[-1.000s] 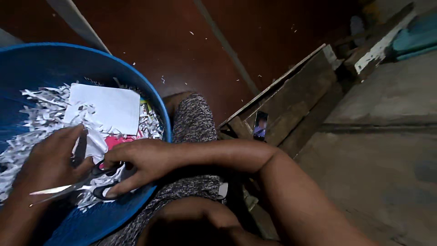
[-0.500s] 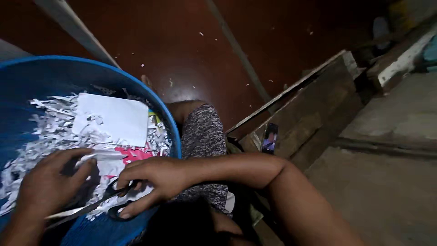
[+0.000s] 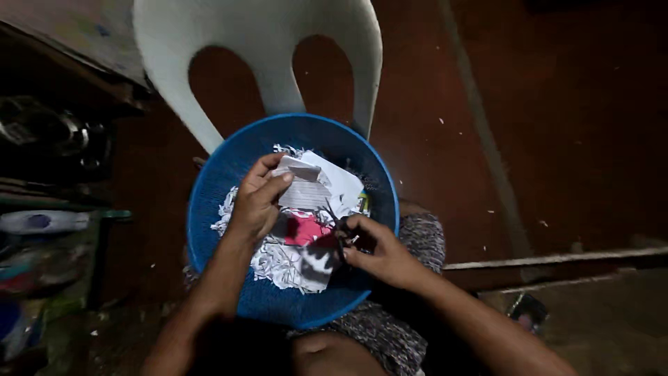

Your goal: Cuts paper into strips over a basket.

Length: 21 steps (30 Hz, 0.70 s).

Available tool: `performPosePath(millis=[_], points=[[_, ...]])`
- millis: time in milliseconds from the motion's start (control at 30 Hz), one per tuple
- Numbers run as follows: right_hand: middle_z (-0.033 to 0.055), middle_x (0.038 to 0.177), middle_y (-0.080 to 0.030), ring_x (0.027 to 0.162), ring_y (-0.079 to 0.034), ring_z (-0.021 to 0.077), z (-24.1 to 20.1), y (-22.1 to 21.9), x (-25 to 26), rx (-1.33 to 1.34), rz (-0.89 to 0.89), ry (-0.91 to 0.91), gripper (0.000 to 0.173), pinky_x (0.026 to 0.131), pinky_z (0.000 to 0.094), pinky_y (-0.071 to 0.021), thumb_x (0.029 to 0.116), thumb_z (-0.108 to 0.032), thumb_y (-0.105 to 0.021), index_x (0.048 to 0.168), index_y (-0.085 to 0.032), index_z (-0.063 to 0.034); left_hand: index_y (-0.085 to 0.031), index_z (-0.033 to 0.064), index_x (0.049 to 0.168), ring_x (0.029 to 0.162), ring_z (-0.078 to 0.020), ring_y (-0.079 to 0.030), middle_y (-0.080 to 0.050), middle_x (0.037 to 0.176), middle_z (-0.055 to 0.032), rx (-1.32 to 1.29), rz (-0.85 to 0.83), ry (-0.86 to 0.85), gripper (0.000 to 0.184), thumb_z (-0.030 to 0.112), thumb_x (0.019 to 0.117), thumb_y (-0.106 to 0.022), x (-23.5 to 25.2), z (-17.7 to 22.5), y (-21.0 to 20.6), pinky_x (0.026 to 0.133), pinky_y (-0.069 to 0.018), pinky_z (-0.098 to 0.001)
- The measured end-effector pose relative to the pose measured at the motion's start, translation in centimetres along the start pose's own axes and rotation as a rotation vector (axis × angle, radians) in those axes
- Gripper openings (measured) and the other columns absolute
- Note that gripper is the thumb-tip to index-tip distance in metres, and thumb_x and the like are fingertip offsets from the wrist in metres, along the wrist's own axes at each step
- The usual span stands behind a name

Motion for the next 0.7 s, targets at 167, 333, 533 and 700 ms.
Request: performPosePath(millis=[167,333,533,700], points=[[0.0165,0.126,-0.064,0.097,-0.069,0.0249,-0.2,0.7,0.7,0.162,0.052,0.041,0.044,0.081,0.0391,-0.0617,0.0954,-0.011,-0.071,0.131,-0.051,0.0023,-0.060,0.0136,0.130,0.102,-0.0196,-0.068,-0.067,0.119,-0.0091,-0.102,0.057,0.071,0.029,0.008,0.1020,-0.055,-0.3,-1.5,0.7,0.085,-0.0604,-0.0397],[0.0153,0.119,-0.064,0.100,-0.069,0.0235,-0.3,1.6,0.7,0.310,0.174,0.044,0.060,0.087,0.0402,-0.0606,0.0946,-0.005,-0.070,0.142,-0.034,0.0012,-0.065,0.0089,0.111,0.087,-0.0144,-0.069,-0.072,0.098,-0.0070,0.006,-0.161,0.066,0.017,0.010,0.0943,-0.069,-1.0,-2.4,-1.5,0.080,-0.0601,-0.0343],[0.0139,0.103,-0.066,0.084,-0.070,0.0204,0.1,1.8,0.2,0.389,0.204,0.020,0.047,0.079,0.0381,-0.0608,0.0947,0.007,-0.058,0.137,-0.038,0.0003,-0.060,0.0062,0.131,0.107,-0.0206,-0.068,-0.068,0.120,-0.0093,0.255,-0.435,0.106,0.042,0.014,0.0922,-0.073,-2.1,-3.9,-4.4,0.092,-0.0600,-0.0383],[0.0161,0.115,-0.064,0.096,-0.069,0.0238,-0.3,1.8,0.0,0.305,0.198,0.047,0.046,0.085,0.0400,-0.0616,0.0948,0.000,-0.066,0.135,-0.043,0.0017,-0.066,0.0061,0.120,0.091,-0.0140,-0.070,-0.072,0.105,-0.0051,0.249,-0.363,0.051,0.029,0.017,0.0943,-0.072,-1.8,-2.8,-3.7,0.082,-0.0612,-0.0326]])
Point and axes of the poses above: each hand's wrist, its own x-axis towards the middle knuckle, its own y-axis out of the back of the hand, z = x × y, the point moved 8 cm from there along x, towards the middle knuckle
